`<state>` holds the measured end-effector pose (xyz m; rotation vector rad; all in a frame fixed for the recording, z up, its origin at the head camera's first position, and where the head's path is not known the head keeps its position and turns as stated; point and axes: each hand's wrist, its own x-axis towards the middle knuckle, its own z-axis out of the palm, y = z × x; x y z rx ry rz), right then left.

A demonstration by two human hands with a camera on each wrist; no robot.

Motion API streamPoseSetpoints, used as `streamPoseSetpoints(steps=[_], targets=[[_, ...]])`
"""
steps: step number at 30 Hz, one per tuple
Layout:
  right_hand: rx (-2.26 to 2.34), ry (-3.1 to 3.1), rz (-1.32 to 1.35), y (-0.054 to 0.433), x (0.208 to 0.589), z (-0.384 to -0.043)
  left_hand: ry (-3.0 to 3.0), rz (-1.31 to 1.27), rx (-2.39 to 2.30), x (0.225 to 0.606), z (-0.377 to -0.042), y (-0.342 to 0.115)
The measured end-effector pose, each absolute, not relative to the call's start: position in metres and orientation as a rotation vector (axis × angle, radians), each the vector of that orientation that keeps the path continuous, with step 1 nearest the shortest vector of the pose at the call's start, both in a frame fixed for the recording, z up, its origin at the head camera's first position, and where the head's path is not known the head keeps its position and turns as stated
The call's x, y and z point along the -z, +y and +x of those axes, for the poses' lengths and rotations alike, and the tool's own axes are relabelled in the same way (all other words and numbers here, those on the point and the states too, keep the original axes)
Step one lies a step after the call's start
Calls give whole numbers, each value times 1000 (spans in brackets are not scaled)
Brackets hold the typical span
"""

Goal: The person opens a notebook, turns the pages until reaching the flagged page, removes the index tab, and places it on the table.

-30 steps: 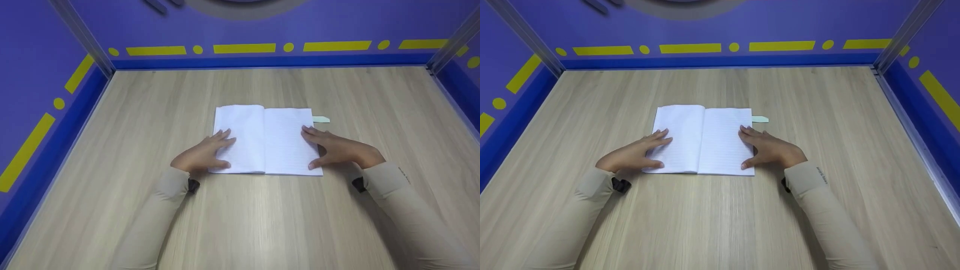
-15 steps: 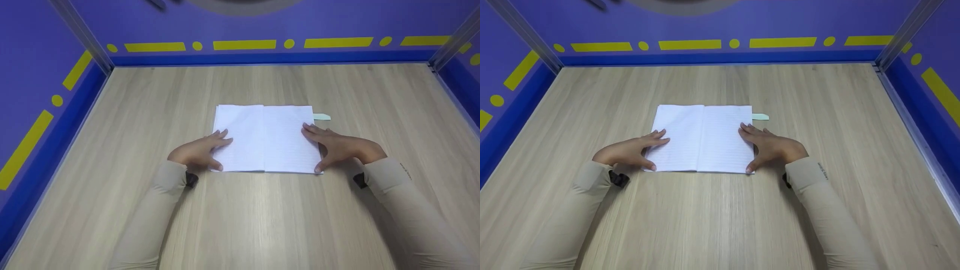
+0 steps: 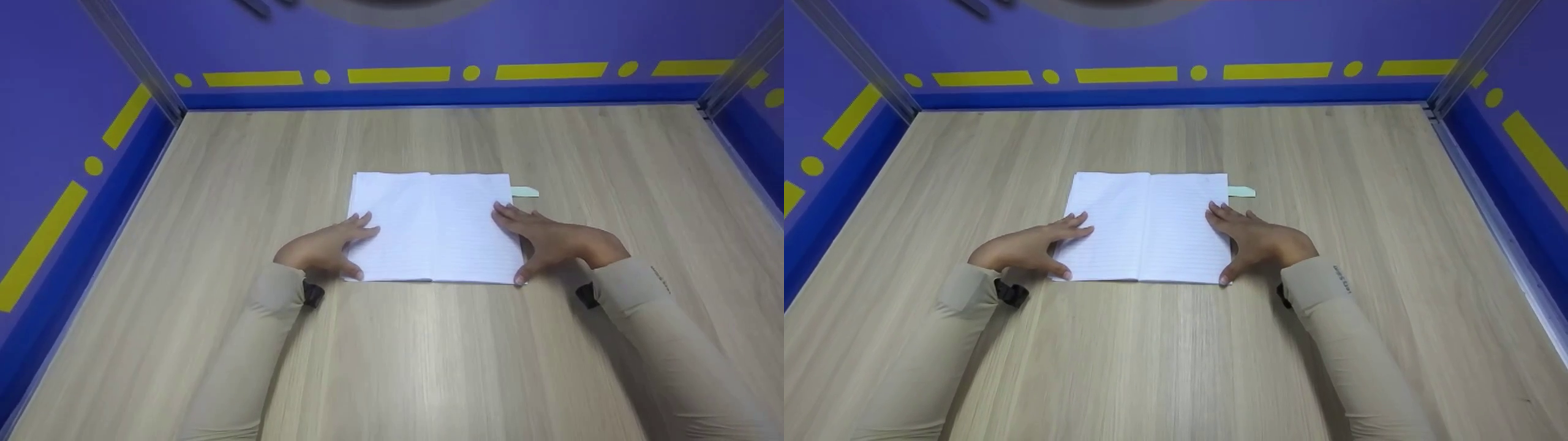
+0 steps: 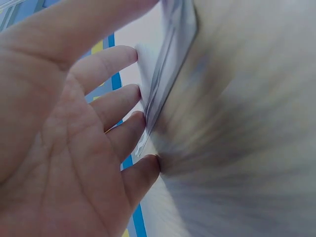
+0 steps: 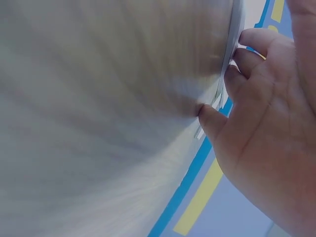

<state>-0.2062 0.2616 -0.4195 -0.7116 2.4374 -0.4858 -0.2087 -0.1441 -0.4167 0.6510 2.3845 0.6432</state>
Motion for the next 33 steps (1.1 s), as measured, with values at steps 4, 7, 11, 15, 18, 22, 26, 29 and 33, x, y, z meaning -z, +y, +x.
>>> streamPoseSetpoints(steps=[4, 7, 11, 15, 18, 22, 26, 29, 33], targets=[[490, 2438, -713, 262, 420, -206, 2386, 646, -650, 416, -209, -143], [502, 2440, -722, 262, 422, -206, 2385, 640, -658, 416, -209, -143], [528, 2445, -744, 263, 422, -206, 2387, 631, -658, 415, -208, -142], [542, 2448, -740, 263, 421, -206, 2388, 632, -660, 415, -208, -142], [536, 2449, -725, 263, 421, -205, 2379, 650, -664, 415, -208, -143], [529, 2446, -715, 263, 422, -206, 2369, 661, -661, 416, -209, -143], [520, 2450, -703, 263, 422, -206, 2371, 657, -647, 415, -208, -142], [519, 2456, -702, 263, 422, -206, 2370, 665, -642, 413, -208, -140], [518, 2465, -716, 263, 423, -207, 2386, 651, -630, 410, -207, -138]])
